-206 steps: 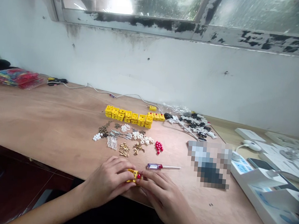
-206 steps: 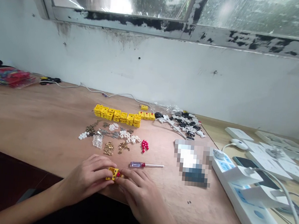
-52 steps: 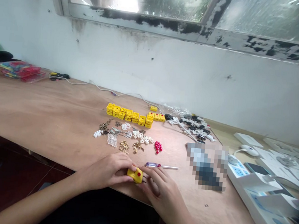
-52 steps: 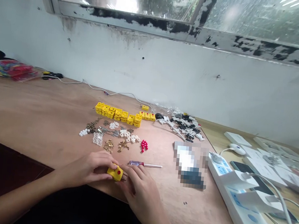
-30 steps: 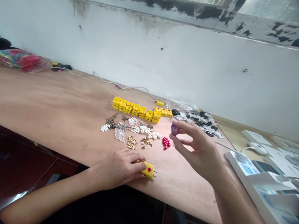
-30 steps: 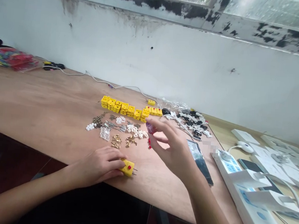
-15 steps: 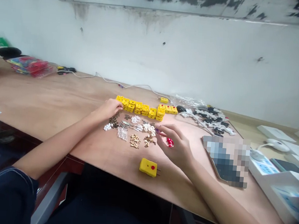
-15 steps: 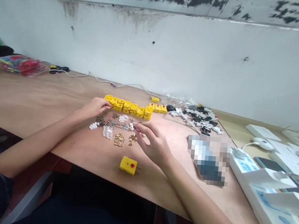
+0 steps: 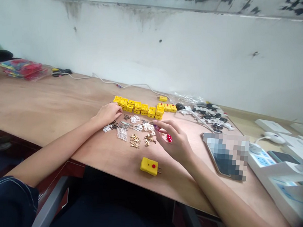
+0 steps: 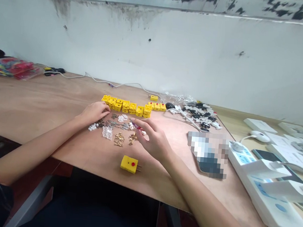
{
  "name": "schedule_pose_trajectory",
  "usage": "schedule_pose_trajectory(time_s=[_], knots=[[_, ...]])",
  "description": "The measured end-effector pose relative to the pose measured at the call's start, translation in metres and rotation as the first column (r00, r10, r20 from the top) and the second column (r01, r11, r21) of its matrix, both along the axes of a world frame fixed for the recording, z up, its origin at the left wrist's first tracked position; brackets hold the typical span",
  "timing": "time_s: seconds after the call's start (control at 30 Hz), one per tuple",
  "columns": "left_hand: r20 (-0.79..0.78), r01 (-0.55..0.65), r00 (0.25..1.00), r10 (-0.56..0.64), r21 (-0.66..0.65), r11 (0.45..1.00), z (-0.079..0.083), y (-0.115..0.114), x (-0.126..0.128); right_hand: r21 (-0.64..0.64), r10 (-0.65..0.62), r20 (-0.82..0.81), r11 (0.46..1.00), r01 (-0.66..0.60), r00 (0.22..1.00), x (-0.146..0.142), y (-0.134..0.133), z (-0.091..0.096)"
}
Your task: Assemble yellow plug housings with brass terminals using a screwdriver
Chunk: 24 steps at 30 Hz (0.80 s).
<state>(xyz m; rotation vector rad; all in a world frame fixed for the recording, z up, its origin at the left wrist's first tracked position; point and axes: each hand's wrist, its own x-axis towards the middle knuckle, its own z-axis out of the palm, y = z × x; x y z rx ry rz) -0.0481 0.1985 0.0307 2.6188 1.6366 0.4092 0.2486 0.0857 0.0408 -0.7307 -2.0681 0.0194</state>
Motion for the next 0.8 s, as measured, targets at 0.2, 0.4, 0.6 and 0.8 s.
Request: schedule_pose_trajectory(time_s=[0.2,0.4,0.6,0.8], knots=[[0.161,0.047,0.986,-0.039,-0.047,0.998,0.005,-0.001,0.000,-0.010,0.018,-0.031,1.000,-0.019,0.999,0.001,0.004,-0.003],[0.520,0.149,0.851,-0.071,-0.110,0.983,0.031,-0.042,0.008,-0.105,-0.006,-0.195,0.994,-0.015,0.981,-0.005,-0.016,0.021],[0.876,0.375,0.482,-0.033,-0.172,0.911,0.017,-0.156,0.048,-0.211,-0.036,-0.683,0.966,-0.150,0.730,-0.033,-0.084,0.049],[0.955,0.443,0.269,0.126,-0.239,0.864,-0.011,-0.179,0.067,-0.247,-0.101,-0.729,0.961,-0.122,0.677,-0.044,-0.096,0.020]])
